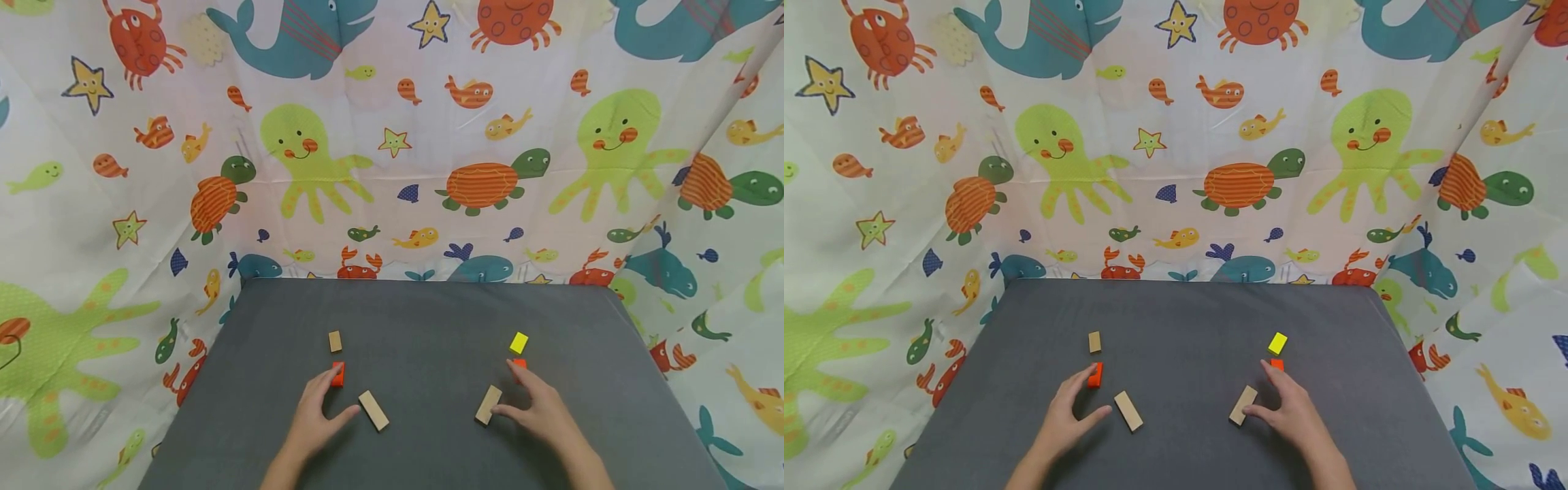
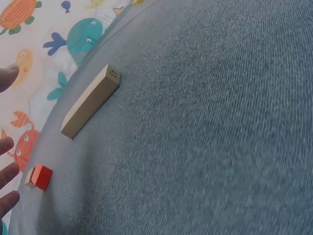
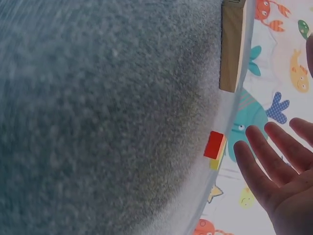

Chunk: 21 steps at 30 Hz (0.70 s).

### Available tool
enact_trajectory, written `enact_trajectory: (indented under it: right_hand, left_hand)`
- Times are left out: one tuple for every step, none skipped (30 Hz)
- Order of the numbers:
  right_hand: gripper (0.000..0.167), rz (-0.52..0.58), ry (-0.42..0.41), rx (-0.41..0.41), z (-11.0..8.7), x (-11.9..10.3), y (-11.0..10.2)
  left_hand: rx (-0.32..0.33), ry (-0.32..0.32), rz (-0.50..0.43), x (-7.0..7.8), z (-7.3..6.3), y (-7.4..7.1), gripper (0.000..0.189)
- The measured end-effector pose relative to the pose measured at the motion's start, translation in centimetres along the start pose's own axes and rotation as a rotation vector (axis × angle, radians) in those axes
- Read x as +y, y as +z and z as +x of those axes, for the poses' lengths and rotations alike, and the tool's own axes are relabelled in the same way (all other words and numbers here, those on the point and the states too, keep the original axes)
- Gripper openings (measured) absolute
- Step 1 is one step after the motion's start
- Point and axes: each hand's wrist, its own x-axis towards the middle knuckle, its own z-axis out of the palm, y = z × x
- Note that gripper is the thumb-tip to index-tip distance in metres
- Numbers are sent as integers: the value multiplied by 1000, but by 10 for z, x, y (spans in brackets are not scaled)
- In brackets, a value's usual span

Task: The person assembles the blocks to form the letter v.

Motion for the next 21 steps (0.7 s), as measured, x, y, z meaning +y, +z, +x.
enact_trajectory:
  right_hand:
    - [101, -2, 1, -3, 0, 0, 1]
    - [102, -4, 2, -6, 0, -1, 1]
    - [102, -4, 5, -6, 0, -1, 2]
    - [102, -7, 6, -8, 1, -2, 3]
    - [102, -7, 8, -10, 1, -2, 3]
    - [102, -9, 7, -11, 1, -3, 4]
    - [102, -8, 13, -11, 1, -3, 5]
    - [102, -7, 15, -12, 0, -3, 6]
    - [102, -4, 18, -11, 0, -2, 7]
    - [102, -3, 15, -12, 0, -2, 8]
    - [102, 1, 12, -12, 0, -2, 8]
    - [102, 0, 10, -13, 0, -2, 9]
    - [101, 0, 7, -13, 0, -1, 10]
    - [101, 0, 0, -14, 0, -1, 11]
    - [101, 0, -4, -16, 0, 0, 12]
    - [101, 1, -10, -18, 0, 1, 13]
    - [101, 0, -12, -21, 1, 2, 13]
    - [101, -3, -13, -23, 1, 2, 14]
    - [101, -2, -17, -24, 2, 3, 15]
    - [100, -2, -18, -24, 2, 4, 15]
    - [100, -2, -19, -26, 2, 5, 16]
  left_hand:
    - [0, 12, 3, 0, 0, 1, 81]
    - [0, 19, 5, 1, 0, 2, 81]
    - [-2, 22, 0, 2, 1, 2, 81]
    - [-2, 22, -1, 2, 1, 3, 81]
    - [-4, 20, -3, 3, 1, 3, 81]
    - [-5, 16, -2, 3, 2, 4, 81]
    - [-9, 13, 1, 3, 2, 4, 82]
    - [-15, 8, 8, 4, 2, 4, 82]
    - [-23, 6, 14, 4, 2, 5, 83]
    - [-32, 6, 25, 4, 3, 5, 84]
    - [-42, 7, 34, 4, 3, 6, 84]
    - [-51, 9, 41, 5, 3, 7, 85]
    - [-60, 12, 47, 5, 3, 8, 86]
    - [-70, 13, 51, 6, 3, 9, 87]
    - [-77, 16, 54, 6, 3, 10, 88]
    - [-84, 15, 56, 7, 3, 11, 89]
    - [-89, 14, 58, 7, 3, 12, 90]
    - [-92, 12, 62, 7, 2, 13, 90]
    - [-94, 11, 66, 8, 2, 14, 91]
    - [-94, 13, 76, 7, 2, 16, 92]
    - [-95, 15, 81, 7, 2, 16, 93]
